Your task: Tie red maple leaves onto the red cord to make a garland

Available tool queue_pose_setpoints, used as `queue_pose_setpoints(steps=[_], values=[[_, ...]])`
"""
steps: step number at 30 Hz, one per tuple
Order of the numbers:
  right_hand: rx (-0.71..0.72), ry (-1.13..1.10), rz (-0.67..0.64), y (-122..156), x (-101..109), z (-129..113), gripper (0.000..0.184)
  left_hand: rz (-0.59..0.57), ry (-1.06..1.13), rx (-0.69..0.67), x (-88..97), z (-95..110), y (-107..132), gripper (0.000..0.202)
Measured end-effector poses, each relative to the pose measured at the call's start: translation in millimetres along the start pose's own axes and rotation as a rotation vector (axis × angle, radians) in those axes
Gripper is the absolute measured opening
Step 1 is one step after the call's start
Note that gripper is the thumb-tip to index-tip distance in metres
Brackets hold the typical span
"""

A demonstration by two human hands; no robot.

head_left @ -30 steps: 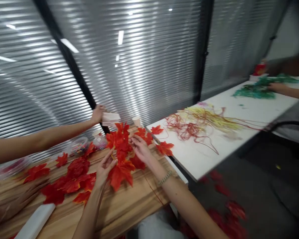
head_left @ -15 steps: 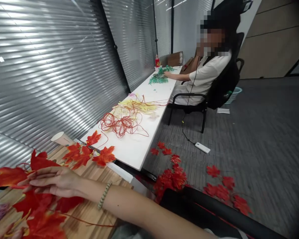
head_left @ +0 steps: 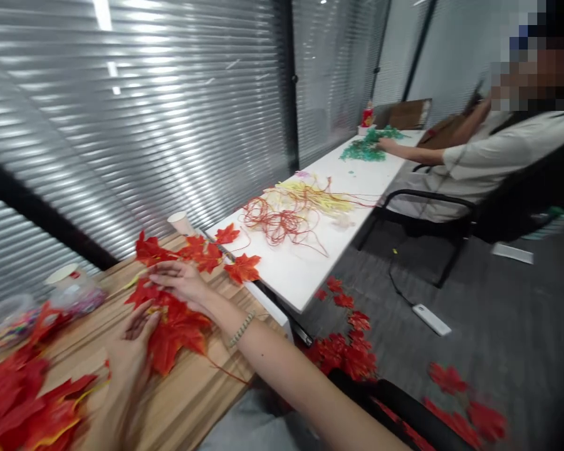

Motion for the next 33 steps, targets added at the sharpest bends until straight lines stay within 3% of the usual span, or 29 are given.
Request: queue_pose_setpoints(steps=[4,8,13,21,27,33], values=[[-0.054,0.225,0.001,2.6,0.4,7.7,0.027,0.102,0.167,0.012,20.1,2.5,4.2,0.049],[-0.103,0.321,-0.020,10.1,-3.8,14.7,0.029,0.075,0.214,-0.025,27.3,5.1,1.6,0.050],[-0.079,0.413,-0.094,16.3,-10.9,14.7,0.022,0.027,0.202,-0.070,30.2,5.3,1.5,0.043],[-0.058,0.525,-0.125,18.7,-18.6,11.2,0.021,0.055,0.162,-0.097,35.2,4.1,-0.1,0.040],[-0.037,0.618,-0.138,18.9,-15.8,15.9,0.019,-0.012,0.162,-0.099,31.6,-0.3,-0.8,0.038],[-0.052,0.678,-0.174,19.6,-16.0,20.2,0.018,0.049,0.197,-0.090,34.2,-0.7,-0.2,0.038]])
Point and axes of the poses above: each hand's wrist, its own y-axis away from the middle knuckle, its own x-axis out of the back of the hand, z = x × y, the point moved 5 cm from there along -y, towards the middle knuckle, and after that the axes turned 13 degrees about -z, right-handed, at the moved point
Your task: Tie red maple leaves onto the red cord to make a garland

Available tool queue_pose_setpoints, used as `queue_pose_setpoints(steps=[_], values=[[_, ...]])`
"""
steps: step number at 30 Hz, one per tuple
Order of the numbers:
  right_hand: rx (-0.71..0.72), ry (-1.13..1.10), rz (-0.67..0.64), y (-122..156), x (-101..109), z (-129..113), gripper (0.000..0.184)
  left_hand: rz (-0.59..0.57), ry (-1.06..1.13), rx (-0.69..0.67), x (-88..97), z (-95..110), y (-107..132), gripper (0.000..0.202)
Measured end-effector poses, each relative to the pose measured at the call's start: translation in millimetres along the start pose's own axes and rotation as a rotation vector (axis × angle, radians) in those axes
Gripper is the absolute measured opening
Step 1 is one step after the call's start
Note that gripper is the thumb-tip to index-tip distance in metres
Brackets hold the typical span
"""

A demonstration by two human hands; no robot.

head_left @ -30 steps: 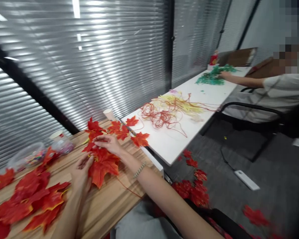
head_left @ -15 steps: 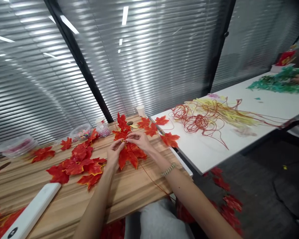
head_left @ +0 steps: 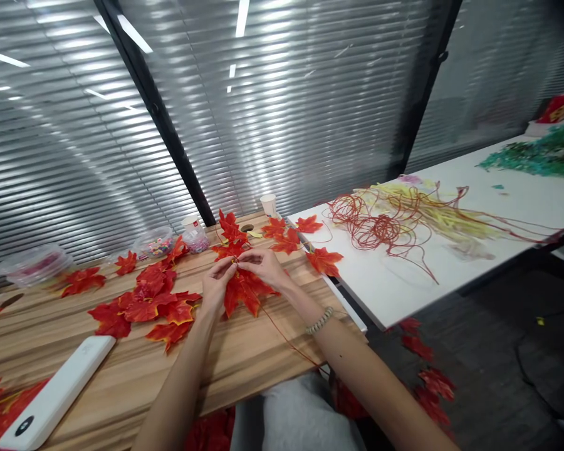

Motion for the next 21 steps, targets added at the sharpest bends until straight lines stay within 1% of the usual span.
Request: queue_pose_setpoints(steps=[7,12,18,21], values=[[-0.007,-0.001,0.016,0.5,-0.5,0.2,0.020,0.004,0.008,0.007,-1.7,3.0,1.3,0.039],[-0.020,-0.003,0.005,0.8,-1.1,1.8,0.022,0.014,-0.013,0.006,-0.5,0.3,1.0,0.039],[-0.020,-0.036,0.033,0.7,-1.3,3.4,0.019,-0.004,0.006,-0.006,-0.2,-1.8,0.4,0.039],[-0.017,-0.053,0.026,0.7,-2.8,3.0,0.019,0.001,0.015,-0.008,-0.6,-0.6,0.6,0.037]])
Point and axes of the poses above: each hand's wrist, its own y-axis away from the middle knuckle, its own x-axis out of the back of the hand, z = x × y, the point moved 5 cm from there along -y, towards the middle knuckle, and after that the axes turned 13 degrees about -z, right-handed, at the moved point
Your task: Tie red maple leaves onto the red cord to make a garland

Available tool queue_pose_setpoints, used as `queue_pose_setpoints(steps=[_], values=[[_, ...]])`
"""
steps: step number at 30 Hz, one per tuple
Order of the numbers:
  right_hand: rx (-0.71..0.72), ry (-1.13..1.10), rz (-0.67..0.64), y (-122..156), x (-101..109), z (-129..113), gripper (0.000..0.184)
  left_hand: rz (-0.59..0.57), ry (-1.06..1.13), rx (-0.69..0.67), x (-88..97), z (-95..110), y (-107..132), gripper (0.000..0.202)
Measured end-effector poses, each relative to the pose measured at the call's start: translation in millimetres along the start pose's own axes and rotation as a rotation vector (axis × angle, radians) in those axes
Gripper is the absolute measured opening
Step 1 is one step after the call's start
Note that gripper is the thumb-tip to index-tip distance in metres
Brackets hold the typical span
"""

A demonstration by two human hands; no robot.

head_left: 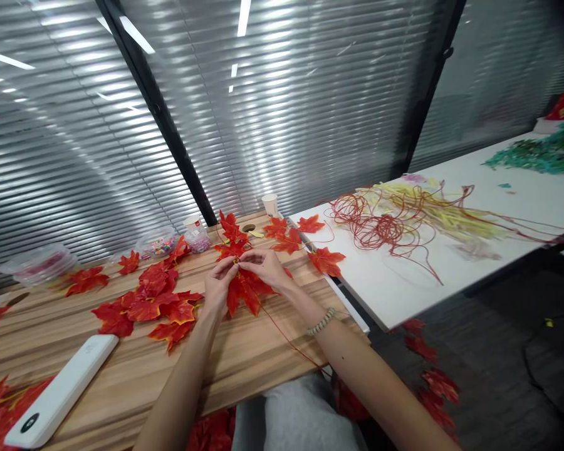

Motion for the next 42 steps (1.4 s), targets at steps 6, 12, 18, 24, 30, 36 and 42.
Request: queue_pose_setpoints(steps=[6,12,18,24,30,36,42], values=[[0.003,-0.026,-0.005,0.1,-1.7,0.2,0.018,0.031,0.009,-0.003,0.2,1.2,0.7,0.037],[0.029,-0.003,-0.012,0.0,-1.9,1.5,0.013,0.020,0.008,-0.020,-1.0,3.3,0.7,0.035],[0.055,0.045,0.036,1.7,-2.6,-1.9,0.012,0.015,-0.004,-0.060,-3.4,8.2,2.5,0.042],[0.063,0.026,0.074,3.3,-4.2,-4.5,0.011,0.038,0.027,-0.068,-4.1,7.1,3.5,0.040],[0.053,0.030,0.056,2.6,-5.6,-2.8,0.012,0.072,0.054,-0.096,-2.4,9.7,3.1,0.040],[0.075,-0.005,0.083,3.4,-5.3,-5.3,0.016,0.067,0.103,-0.055,-3.4,8.7,4.3,0.038],[0.059,0.056,0.057,3.1,-6.5,-6.6,0.013,0.075,0.115,-0.084,-4.1,7.5,5.0,0.036]])
Point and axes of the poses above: each hand's wrist, its own y-axis away from the middle knuckle, its own x-axis out of the back of the hand, z = x × y, the point moved 5 cm from there along -y, towards the middle knuckle, and after that the axes turned 13 degrees about -z, right-handed, at the moved point
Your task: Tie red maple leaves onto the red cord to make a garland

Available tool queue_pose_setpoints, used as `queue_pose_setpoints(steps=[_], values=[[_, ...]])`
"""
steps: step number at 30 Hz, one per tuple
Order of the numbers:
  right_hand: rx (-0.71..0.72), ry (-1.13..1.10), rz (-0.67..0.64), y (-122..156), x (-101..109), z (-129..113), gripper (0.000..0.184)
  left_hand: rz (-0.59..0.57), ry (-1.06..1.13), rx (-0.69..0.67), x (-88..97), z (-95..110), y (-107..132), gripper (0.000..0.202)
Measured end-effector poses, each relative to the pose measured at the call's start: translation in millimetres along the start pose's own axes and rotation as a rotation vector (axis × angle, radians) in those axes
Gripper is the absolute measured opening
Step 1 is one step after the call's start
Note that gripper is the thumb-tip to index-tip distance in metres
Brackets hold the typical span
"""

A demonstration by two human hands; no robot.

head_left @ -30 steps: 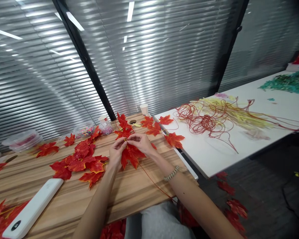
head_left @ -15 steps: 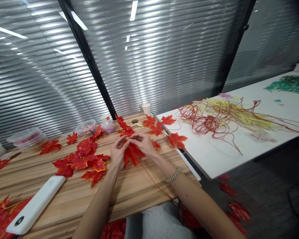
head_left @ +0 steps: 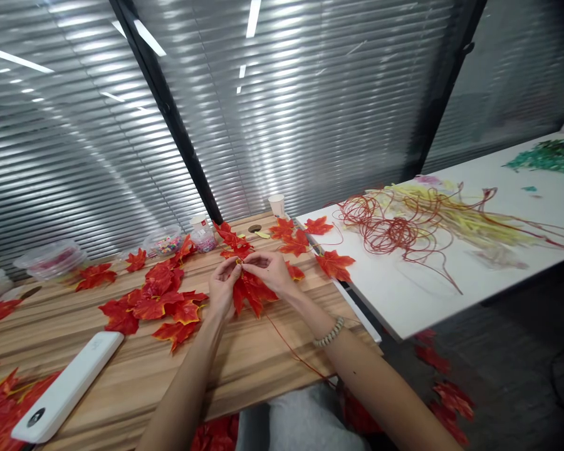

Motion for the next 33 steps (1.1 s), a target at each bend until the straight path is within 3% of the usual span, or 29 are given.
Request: queue_pose_setpoints(steps=[20,33], values=[[-0.013,-0.048,0.049,0.7,0.3,1.6,0.014,-0.039,-0.155,-0.072,-2.7,2.7,0.2,0.030],[-0.011,0.034,0.047,3.3,-2.4,-5.4,0.014,0.006,-0.024,-0.010,-1.7,-0.4,0.2,0.034]])
Point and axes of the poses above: each hand's wrist, its own y-axis away from the middle knuckle, its own x-axis out of the back of the hand, z = x × y, the point moved 5 cm from there along -y, towards the middle knuckle, and after that the axes turned 13 degrees about -z, right-handed, at the moved point
